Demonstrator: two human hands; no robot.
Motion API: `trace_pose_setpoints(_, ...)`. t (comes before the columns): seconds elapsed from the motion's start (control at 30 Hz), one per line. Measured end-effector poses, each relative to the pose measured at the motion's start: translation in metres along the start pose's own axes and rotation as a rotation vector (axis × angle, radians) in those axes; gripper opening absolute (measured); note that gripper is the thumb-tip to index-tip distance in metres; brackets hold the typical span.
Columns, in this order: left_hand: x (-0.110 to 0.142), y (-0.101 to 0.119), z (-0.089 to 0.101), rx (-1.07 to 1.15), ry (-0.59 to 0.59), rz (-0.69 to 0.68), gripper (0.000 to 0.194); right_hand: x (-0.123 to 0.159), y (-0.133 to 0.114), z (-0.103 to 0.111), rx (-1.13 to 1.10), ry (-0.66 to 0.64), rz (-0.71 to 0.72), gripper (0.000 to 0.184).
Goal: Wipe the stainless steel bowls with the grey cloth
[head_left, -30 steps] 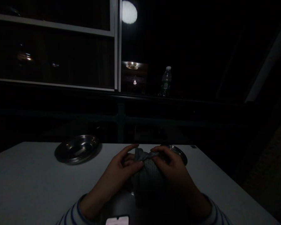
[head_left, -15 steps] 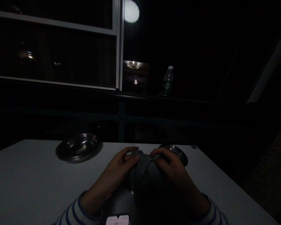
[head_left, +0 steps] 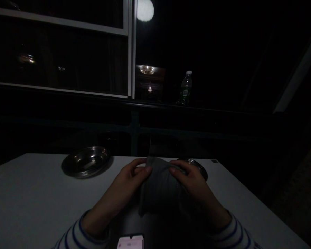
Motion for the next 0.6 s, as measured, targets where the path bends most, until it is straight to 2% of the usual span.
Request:
trace_pose_setpoints(0.07, -0.001, -0.001, 0.002, 0.030, -0.071, 0.041, 0.039, -0.003, 0.004, 0.003, -0.062, 0.032, -0.038, 0.026)
trace_pose_setpoints(0.13, -0.003, -0.001, 0.004, 0.029, -0.042, 0.067, 0.032, -0.004, 0.007, 0.006, -0.010, 0.074, -0.018, 0.029)
trace_pose_setpoints(0.23, -0.003, -0.001, 0.004, 0.063, 0.088, 0.075, 0.026, 0.001, 0.006, 0.006, 0.283, 0.215, 0.175, 0.031)
trace_pose_setpoints(0.27, -0.003, -0.002, 0.002, 0.087, 0.109, 0.073, 0.026, 0.004, 0.004, 0.003, 0.374, 0.210, 0.256, 0.031)
trace_pose_setpoints(0.33, -0.002, -0.003, -0.001, 0.134, 0.114, 0.072, 0.030, 0.010, -0.001, -0.004, 0.477, 0.047, 0.395, 0.034)
trace_pose_setpoints(0.4, 0.000, -0.004, -0.005, 0.182, 0.079, 0.060, 0.033, 0.015, -0.005, -0.012, 0.496, -0.136, 0.462, 0.041)
trace_pose_setpoints(0.43, 0.002, -0.004, -0.007, 0.208, 0.052, 0.046, 0.034, 0.017, -0.005, -0.016, 0.487, -0.169, 0.477, 0.043)
trace_pose_setpoints(0.5, 0.004, -0.003, -0.011, 0.243, 0.001, 0.015, 0.037, 0.017, -0.005, -0.020, 0.437, -0.139, 0.464, 0.039)
trace_pose_setpoints(0.6, 0.007, -0.002, -0.014, 0.220, 0.001, 0.000, 0.044, 0.015, -0.003, -0.023, 0.332, -0.130, 0.415, 0.033)
Point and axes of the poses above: each hand's wrist, its own x-axis away from the middle knuckle, its own z-axis out of the back of the hand, y = z × x, the point moved 1 cm from there along -x, towards the middle knuckle, and after that the axes turned 1 degree about x, right-handed, at the moved point
